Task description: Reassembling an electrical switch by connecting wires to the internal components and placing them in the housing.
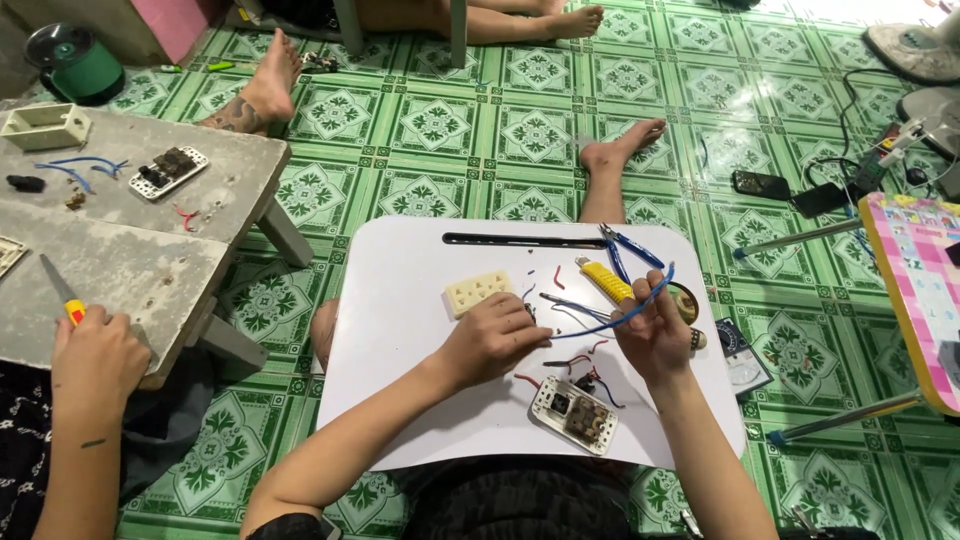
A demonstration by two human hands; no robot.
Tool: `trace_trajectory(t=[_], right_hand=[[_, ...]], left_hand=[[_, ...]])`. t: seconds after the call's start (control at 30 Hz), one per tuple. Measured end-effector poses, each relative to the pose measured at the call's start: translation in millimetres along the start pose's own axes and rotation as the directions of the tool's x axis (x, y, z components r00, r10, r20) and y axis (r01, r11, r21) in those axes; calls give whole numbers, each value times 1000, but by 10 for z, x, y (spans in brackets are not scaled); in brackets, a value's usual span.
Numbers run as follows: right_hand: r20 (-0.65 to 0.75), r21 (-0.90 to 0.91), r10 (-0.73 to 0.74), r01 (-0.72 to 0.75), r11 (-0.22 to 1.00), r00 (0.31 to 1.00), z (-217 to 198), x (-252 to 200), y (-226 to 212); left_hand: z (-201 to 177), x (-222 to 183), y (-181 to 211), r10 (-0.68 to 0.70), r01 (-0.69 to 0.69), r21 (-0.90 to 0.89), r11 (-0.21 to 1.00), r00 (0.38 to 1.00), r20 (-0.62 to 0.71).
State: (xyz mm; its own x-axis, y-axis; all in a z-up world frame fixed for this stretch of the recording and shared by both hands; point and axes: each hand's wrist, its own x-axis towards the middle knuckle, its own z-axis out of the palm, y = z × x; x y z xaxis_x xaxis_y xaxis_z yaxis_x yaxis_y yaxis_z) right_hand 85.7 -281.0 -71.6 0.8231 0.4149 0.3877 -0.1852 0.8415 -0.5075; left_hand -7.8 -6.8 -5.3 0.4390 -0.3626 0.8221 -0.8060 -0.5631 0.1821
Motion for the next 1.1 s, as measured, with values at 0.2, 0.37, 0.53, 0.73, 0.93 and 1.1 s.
trace_trajectory(t=[0.2,0.37,0.53,0.73,0.93,1.1], right_hand=[[-221,-436,-232,117,893,947,-333,-90,84],[-65,-722,-462,278,633,885,291,8,129],[-162,-737,-494,229,637,854,240,59,193],[-258,-408,-210,90,909,943,202,-47,474],[-171,-372,-103,33,928,980,115,-194,749],[-122,-432,-156,89,897,980,78,-177,758]], left_hand=[[-43,-49,-119,-233,224,88,971,966,110],[-98,-36,-146,-332,311,143,940,929,162],[-141,-7,-150,-313,294,118,948,929,196],[-26,-42,-19,-223,236,-77,969,964,143],[-9,-16,224,-100,97,-107,989,995,-22],[-180,171,308,-207,210,-168,963,978,33]])
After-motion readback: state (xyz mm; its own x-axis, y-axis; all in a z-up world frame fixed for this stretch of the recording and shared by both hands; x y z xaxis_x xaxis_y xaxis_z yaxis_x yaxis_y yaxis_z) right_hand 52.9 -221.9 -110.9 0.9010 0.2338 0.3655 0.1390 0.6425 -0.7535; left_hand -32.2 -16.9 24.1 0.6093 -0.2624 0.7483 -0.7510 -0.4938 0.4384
